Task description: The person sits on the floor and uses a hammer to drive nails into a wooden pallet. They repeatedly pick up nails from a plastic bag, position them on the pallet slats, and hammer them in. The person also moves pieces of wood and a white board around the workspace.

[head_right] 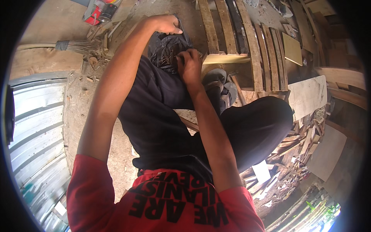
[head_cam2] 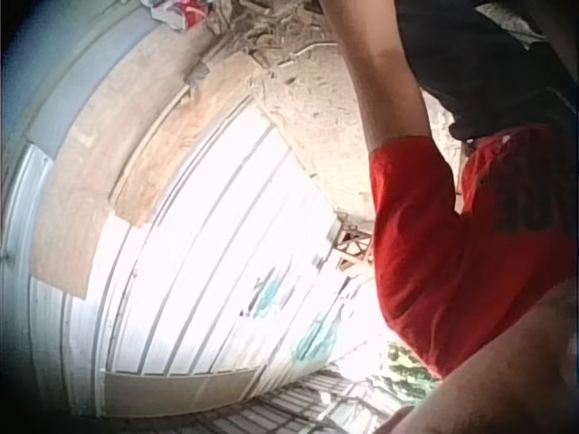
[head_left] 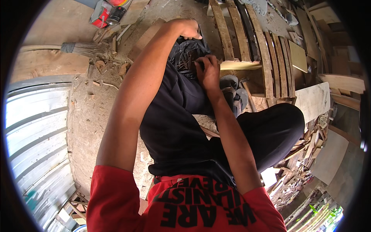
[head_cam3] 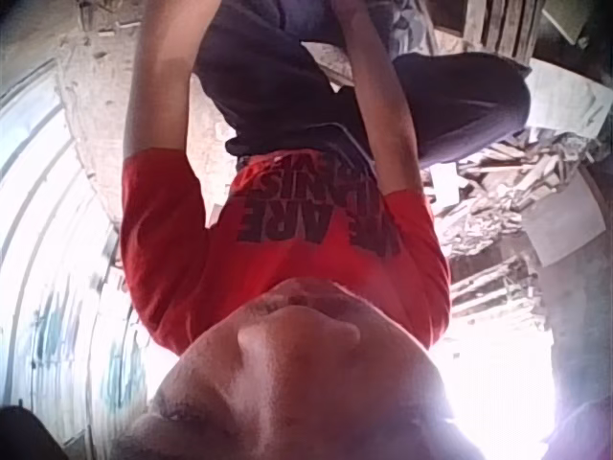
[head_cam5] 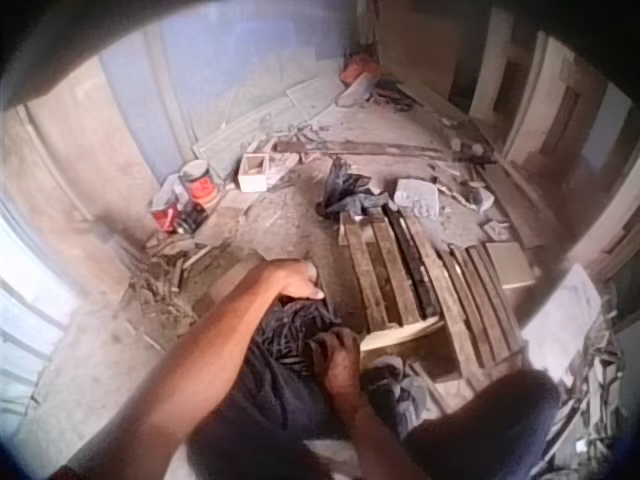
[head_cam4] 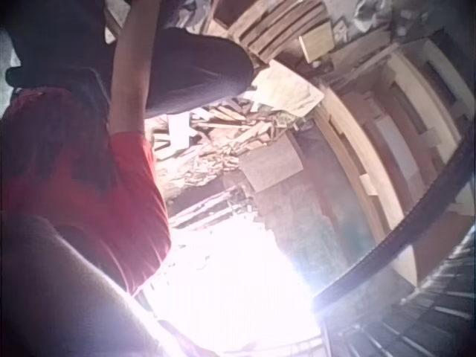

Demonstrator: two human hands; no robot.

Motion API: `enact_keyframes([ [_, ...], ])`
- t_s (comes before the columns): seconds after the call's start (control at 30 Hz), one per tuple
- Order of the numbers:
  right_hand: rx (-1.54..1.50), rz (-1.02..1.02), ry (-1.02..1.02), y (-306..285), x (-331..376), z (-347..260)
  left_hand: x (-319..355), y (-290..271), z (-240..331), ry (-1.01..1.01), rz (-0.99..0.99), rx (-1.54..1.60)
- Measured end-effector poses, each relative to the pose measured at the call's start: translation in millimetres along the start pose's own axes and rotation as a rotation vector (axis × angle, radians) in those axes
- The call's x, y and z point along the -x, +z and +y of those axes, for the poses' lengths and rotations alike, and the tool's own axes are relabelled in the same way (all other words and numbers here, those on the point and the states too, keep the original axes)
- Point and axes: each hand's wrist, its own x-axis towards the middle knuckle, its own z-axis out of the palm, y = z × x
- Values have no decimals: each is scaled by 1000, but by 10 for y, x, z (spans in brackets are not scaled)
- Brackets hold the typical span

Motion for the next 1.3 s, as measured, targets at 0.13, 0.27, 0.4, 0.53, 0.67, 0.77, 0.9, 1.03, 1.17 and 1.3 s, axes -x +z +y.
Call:
enact_keyframes([
  [0.13,-62,34,-2,43,11,32,-4,-37,-6,0,-6,-5],
  [0.27,-123,-34,-99,-81,-39,7,-20,-17,-33,1,7,-4],
  [0.4,-110,-82,-47,-138,-50,-15,-32,11,-30,-8,16,23],
  [0.53,-121,-62,-6,-124,-38,-27,-25,17,-25,10,21,10],
  [0.67,-168,-91,-56,-144,-42,-15,-7,4,-12,20,14,2],
  [0.77,-172,-119,-53,-191,-62,-59,6,-4,14,1,14,-36],
  [0.9,-134,-111,-58,-154,-58,-8,-24,-8,22,15,5,-61],
  [1.03,-226,-142,-21,-186,-79,-8,-10,19,6,19,32,-66],
  [1.17,-453,-209,58,-257,-149,53,20,5,47,22,37,-84],
  [1.3,-620,-175,242,-261,-204,116,46,5,45,21,57,-56],
])
